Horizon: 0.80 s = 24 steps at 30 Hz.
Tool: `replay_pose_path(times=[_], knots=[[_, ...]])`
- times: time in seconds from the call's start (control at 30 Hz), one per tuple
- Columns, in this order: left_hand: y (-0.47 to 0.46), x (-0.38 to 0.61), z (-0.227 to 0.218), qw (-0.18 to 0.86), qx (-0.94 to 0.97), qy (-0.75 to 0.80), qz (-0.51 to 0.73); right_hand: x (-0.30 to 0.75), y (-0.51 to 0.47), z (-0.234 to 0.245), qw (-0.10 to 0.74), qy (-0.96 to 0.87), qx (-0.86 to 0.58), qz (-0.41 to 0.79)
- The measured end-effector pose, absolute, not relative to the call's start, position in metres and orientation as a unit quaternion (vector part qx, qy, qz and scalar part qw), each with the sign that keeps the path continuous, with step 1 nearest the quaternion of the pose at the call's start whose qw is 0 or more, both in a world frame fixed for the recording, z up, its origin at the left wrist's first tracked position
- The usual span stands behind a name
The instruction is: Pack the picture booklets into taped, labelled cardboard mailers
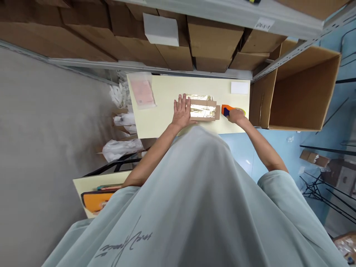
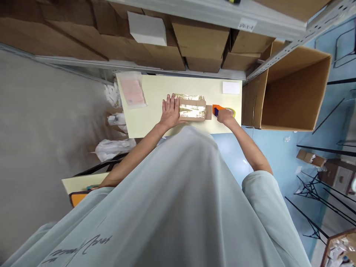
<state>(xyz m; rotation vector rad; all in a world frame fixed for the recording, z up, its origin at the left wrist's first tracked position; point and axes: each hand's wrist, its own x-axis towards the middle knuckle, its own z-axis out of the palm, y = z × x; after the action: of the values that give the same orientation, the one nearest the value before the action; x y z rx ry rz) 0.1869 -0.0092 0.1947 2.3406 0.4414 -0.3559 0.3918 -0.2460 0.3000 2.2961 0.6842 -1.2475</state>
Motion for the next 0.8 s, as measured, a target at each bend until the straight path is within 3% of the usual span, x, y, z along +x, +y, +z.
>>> replay_pose_path(times=[0.13, 0.33, 0.47, 0.6, 0.8], knots=[[-0.013, 0.198, 0.233, 0.359, 0.913, 0.153, -0.122, 0.403, -0.248, 0.348, 0.118, 0.264, 0.894, -0.343], [0.001, 0.255, 0.328, 0.331, 0.941, -0.003, 0.072, 0.431, -0.184, 0.426, -0.044, 0.283, 0.929, -0.234], [0.038, 0.303, 0.391, 0.289, 0.943, -0.012, 0.161, 0.456, -0.112, 0.467, -0.123, 0.384, 0.896, -0.184], [0.082, 0.338, 0.431, 0.264, 0.941, 0.043, 0.207, 0.486, -0.031, 0.496, -0.123, 0.449, 0.879, -0.102], [0.111, 0.334, 0.448, 0.262, 0.936, 0.078, 0.221, 0.515, 0.056, 0.503, -0.036, 0.468, 0.88, -0.075]])
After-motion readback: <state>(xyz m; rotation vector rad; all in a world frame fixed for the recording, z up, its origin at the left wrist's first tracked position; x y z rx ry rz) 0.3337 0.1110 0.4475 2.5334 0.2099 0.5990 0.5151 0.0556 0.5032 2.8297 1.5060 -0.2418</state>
